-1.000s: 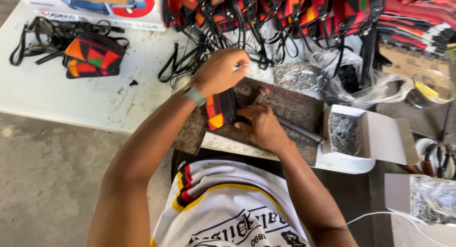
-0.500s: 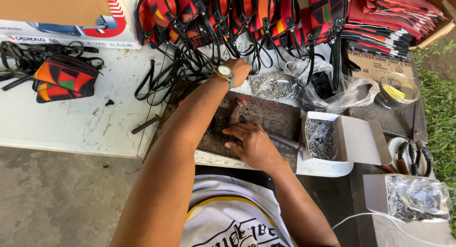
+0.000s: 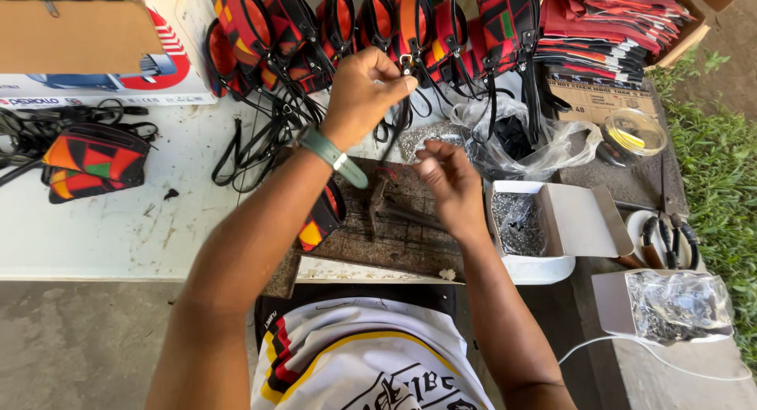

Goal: The person attaches black strap hardware to small colorful fabric pouches at a work table. They take a pouch, insert a metal rivet and strap end, then hammer the rivet on a wooden block to secure the strap, placing finished pouches aside and repeating with the next one.

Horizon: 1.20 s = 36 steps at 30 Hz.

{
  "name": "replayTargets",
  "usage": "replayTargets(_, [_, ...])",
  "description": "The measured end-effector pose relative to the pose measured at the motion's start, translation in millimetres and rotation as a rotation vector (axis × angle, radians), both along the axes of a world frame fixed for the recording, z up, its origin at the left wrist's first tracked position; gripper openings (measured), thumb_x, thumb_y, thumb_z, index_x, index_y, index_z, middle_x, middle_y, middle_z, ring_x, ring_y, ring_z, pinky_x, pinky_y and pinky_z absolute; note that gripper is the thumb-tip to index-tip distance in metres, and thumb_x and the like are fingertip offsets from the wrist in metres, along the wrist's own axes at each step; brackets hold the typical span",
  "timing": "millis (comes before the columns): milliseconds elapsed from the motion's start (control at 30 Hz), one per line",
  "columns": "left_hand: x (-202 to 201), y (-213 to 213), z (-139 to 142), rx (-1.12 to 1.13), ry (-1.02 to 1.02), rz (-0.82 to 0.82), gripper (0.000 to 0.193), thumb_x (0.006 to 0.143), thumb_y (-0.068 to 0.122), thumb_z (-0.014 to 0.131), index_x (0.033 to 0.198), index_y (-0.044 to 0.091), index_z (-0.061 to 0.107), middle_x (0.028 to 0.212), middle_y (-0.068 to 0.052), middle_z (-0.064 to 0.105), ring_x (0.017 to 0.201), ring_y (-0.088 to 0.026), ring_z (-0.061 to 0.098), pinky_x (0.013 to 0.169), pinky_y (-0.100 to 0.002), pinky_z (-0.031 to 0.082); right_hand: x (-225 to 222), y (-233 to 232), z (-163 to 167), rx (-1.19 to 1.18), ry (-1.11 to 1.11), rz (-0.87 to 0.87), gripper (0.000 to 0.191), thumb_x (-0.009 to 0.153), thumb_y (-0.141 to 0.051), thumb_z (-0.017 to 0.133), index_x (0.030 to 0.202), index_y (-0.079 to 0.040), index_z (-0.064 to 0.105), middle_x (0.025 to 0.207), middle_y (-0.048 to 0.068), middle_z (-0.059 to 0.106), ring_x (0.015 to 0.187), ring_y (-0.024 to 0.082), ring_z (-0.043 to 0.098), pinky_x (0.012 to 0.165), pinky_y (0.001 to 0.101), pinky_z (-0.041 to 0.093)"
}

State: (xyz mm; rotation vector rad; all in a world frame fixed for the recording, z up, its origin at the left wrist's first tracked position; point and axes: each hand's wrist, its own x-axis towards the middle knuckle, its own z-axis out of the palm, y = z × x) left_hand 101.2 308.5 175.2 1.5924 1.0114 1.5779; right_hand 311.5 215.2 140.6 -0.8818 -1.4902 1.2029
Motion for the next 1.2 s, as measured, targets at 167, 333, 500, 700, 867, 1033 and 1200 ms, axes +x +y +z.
replayTargets(167, [21.0, -44.2, 14.9, 0.098, -0.063, 0.154, 0.021, 0.088, 0.012, 0.083, 0.088, 0.001, 0.064, 0.083, -0.004, 0.072, 0.073, -0.007, 0.067, 0.064, -0.023, 0.056, -13.8, 9.6, 6.6, 0.03, 0.151, -0.043, 0.048, 0.093, -0.028, 0.075, 0.128, -0.005, 0.054, 0.117, 0.005, 0.068, 0.104, 0.017, 0.068, 0.086, 0.0308, 0.058])
replayTargets(333, [23.2, -58.2, 11.8, 0.153, -0.325, 0.103, 0.019, 0.091, 0.007, 0.081, 0.096, 0.003, 0.063, 0.087, -0.004, 0.071, 0.078, -0.007, 0.066, 0.069, -0.023, 0.055, -20.7, -2.2, -9.0, 0.505, -0.358, -0.274, 0.024, 0.094, -0.017, 0.084, 0.099, -0.003, 0.066, 0.109, 0.004, 0.066, 0.092, 0.015, 0.064, 0.08, 0.031, 0.056])
replayTargets(500, [18.1, -62.3, 2.4, 0.026, -0.54, -0.037, 0.016, 0.093, 0.005, 0.08, 0.104, -0.001, 0.069, 0.091, -0.007, 0.072, 0.08, -0.01, 0.067, 0.069, -0.025, 0.055, -22.4, 1.6, -25.0, 0.191, 0.134, -0.008, 0.014, 0.1, -0.013, 0.076, 0.105, 0.0, 0.07, 0.113, 0.004, 0.061, 0.096, 0.014, 0.057, 0.083, 0.0286, 0.048])
replayTargets(700, [21.6, -77.8, -1.1, -0.13, -0.641, -0.342, 0.019, 0.091, 0.009, 0.079, 0.104, 0.0, 0.07, 0.092, -0.009, 0.076, 0.081, -0.015, 0.073, 0.067, -0.027, 0.056, -11.1, -8.8, -20.8, -0.414, 0.502, 0.533, 0.026, 0.097, -0.021, 0.07, 0.112, 0.001, 0.071, 0.113, 0.011, 0.065, 0.097, 0.02, 0.056, 0.092, 0.0338, 0.045])
replayTargets(867, [17.1, -92.0, 2.2, 0.119, -0.138, 0.038, 0.017, 0.095, 0.011, 0.079, 0.105, 0.001, 0.068, 0.092, -0.006, 0.078, 0.085, -0.01, 0.073, 0.073, -0.024, 0.059, -8.5, -8.4, -4.5, -0.321, 0.522, 0.462, 0.03, 0.1, -0.029, 0.065, 0.104, 0.001, 0.07, 0.118, 0.014, 0.068, 0.112, 0.026, 0.063, 0.094, 0.0425, 0.05])
replayTargets(1033, [18.8, -101.3, -4.9, 0.03, -0.315, -0.167, 0.013, 0.098, 0.007, 0.076, 0.103, 0.002, 0.066, 0.094, -0.007, 0.076, 0.086, -0.012, 0.07, 0.075, -0.026, 0.058, -19.3, -15.7, -12.7, -0.561, 0.618, 0.589, 0.021, 0.096, -0.026, 0.063, 0.089, -0.006, 0.066, 0.103, 0.013, 0.069, 0.096, 0.03, 0.071, 0.089, 0.0511, 0.057])
replayTargets(1200, [20.7, -104.7, -25.2, -0.342, -0.812, -0.45, 0.009, 0.096, 0.0, 0.072, 0.104, 0.001, 0.067, 0.097, -0.011, 0.071, 0.092, -0.02, 0.071, 0.085, -0.033, 0.063, -24.7, -26.4, -31.5, -0.668, 0.597, 0.641, 0.028, 0.107, -0.028, 0.062, 0.09, -0.006, 0.062, 0.086, 0.01, 0.063, 0.066, 0.019, 0.057, 0.071, 0.0424, 0.054])
